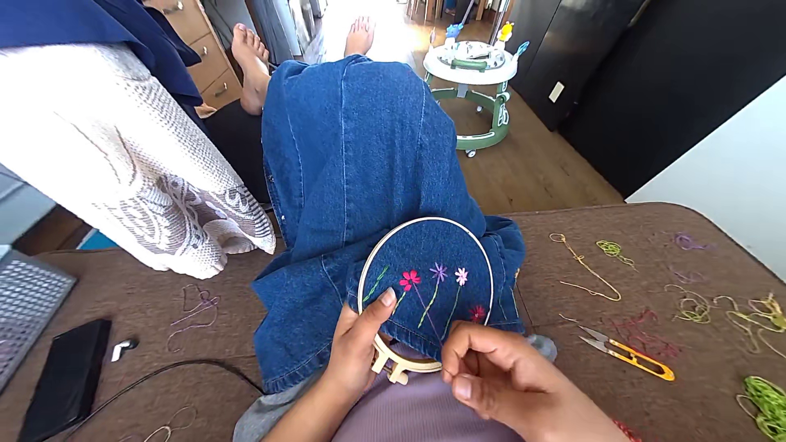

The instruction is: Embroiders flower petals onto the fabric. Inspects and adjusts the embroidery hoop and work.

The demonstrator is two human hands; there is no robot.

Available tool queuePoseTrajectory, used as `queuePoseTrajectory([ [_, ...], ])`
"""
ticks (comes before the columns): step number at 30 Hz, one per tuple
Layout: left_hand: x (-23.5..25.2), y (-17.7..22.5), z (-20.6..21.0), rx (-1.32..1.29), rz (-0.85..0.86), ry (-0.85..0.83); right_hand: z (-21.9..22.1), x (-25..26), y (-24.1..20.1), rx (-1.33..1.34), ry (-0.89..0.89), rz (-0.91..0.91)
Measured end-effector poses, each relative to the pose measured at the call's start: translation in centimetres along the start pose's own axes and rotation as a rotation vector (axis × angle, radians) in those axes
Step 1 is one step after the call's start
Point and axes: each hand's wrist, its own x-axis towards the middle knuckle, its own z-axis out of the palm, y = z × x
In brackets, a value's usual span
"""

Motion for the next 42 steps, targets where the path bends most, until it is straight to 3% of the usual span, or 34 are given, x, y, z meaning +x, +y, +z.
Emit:
queuePoseTrajectory([
  [7,0.1,-0.1,-0.3,-0.025,-0.024,-0.012,0.1,0.3,0.5,-0.294,0.18,-0.117],
  [13,0.1,0.1,-0.3,-0.035,-0.029,-0.013,-1.3,0.7,-1.7,-0.478,0.405,-0.265],
  [22,0.1,0.1,-0.3,-0.04,-0.044,-0.02,-0.7,1.2,-0.8,-0.567,0.401,-0.269],
  [27,0.0,0.1,-0.1,-0.027,-0.027,-0.025,0.8,1.8,-0.7,-0.443,0.194,-0.273],
  [33,0.0,0.3,-0.1,-0.062,-0.041,-0.046,-4.0,1.7,-4.6,-0.695,0.63,-0.398],
  [38,-0.1,0.4,0.0,-0.06,-0.059,-0.041,-3.9,1.8,-3.2,-0.945,0.465,-0.425],
  [42,-0.1,0.4,-0.3,-0.076,-0.051,-0.062,-0.7,2.2,-0.2,-0.822,0.425,-0.353],
])
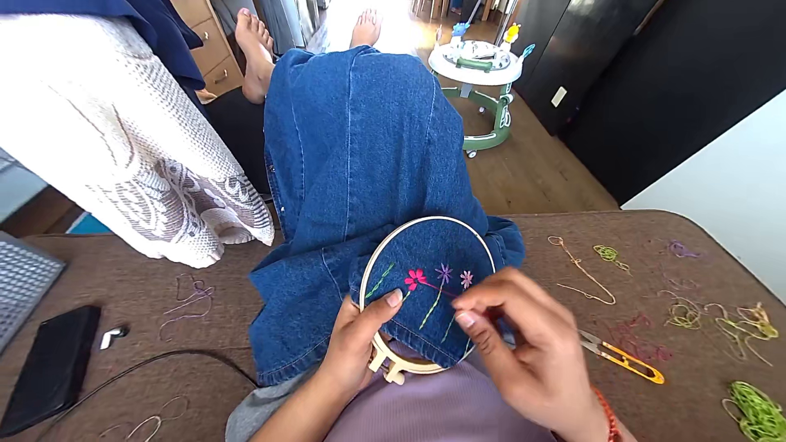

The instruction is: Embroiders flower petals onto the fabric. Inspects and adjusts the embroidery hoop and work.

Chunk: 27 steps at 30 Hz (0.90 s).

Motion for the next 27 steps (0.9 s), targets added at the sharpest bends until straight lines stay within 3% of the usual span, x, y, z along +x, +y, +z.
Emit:
queuePoseTrajectory([
  [10,0.0,-0.1,0.0,0.012,-0.012,-0.003,2.7,-0.6,0.1,0.096,0.062,0.193],
  [27,-0.2,-0.3,0.1,0.058,0.068,-0.023,2.8,-0.3,-0.2,0.123,0.056,0.242],
])
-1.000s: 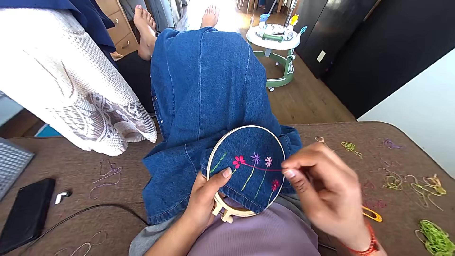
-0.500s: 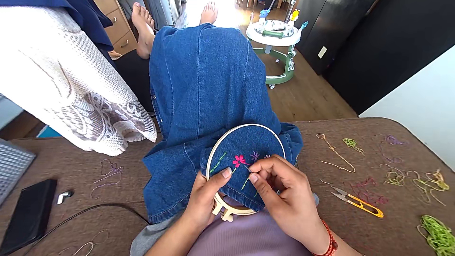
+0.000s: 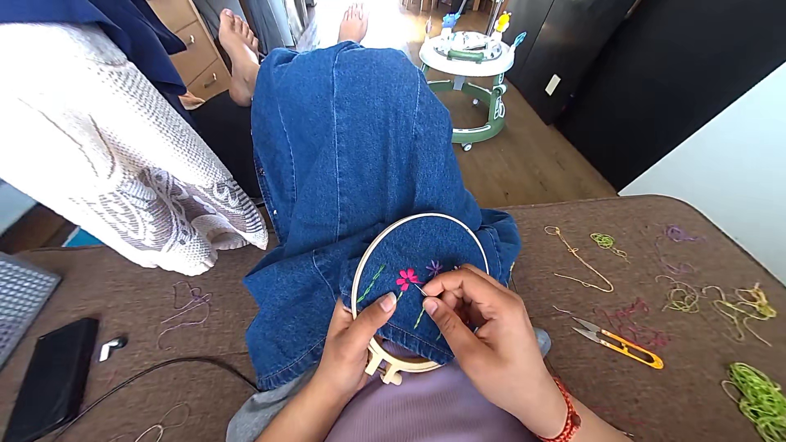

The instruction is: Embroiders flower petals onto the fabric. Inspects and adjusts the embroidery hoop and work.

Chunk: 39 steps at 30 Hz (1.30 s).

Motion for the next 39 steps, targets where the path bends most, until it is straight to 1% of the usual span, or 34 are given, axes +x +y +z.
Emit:
queuePoseTrajectory([
  [9,0.0,0.0,0.1,0.022,0.041,0.019,0.4,0.5,-0.2,0.017,-0.004,0.036],
  [17,0.0,0.2,0.2,-0.039,-0.067,0.075,0.8,0.4,0.2,0.05,0.005,0.072],
  [21,-0.1,0.5,0.5,-0.109,-0.136,0.118,1.2,0.4,0.3,0.057,0.034,0.061],
  [27,-0.1,0.5,0.5,-0.173,-0.185,0.116,1.5,0.3,0.5,0.08,0.079,0.037],
  [34,-0.2,0.3,0.6,-0.167,-0.13,0.082,1.6,0.2,0.3,0.109,0.089,0.042],
  [39,-0.3,0.1,0.7,-0.065,0.008,0.007,1.0,0.8,-0.1,0.215,0.058,0.055],
])
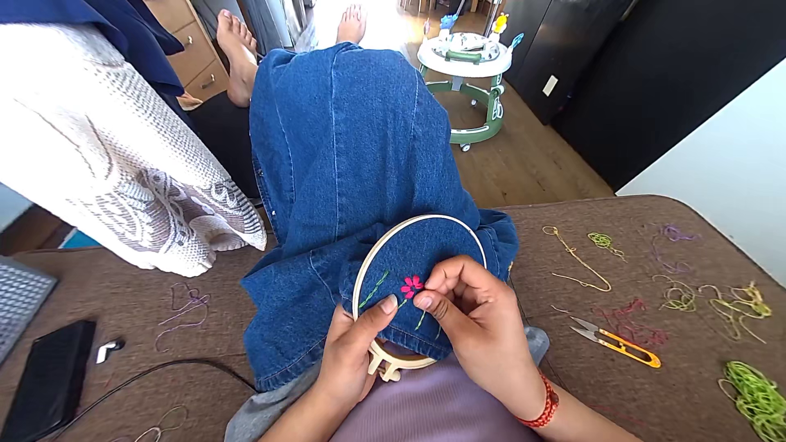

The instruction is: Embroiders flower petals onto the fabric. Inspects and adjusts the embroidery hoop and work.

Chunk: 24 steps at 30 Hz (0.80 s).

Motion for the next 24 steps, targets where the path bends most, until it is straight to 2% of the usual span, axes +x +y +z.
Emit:
queuePoseTrajectory([
  [10,0.1,0.1,-0.2,-0.019,-0.04,0.043,-0.5,-0.8,0.3,-0.161,-0.022,-0.053],
  [24,0.1,0.1,-0.3,-0.041,-0.041,0.018,-0.3,-0.8,0.6,-0.153,-0.005,-0.057],
])
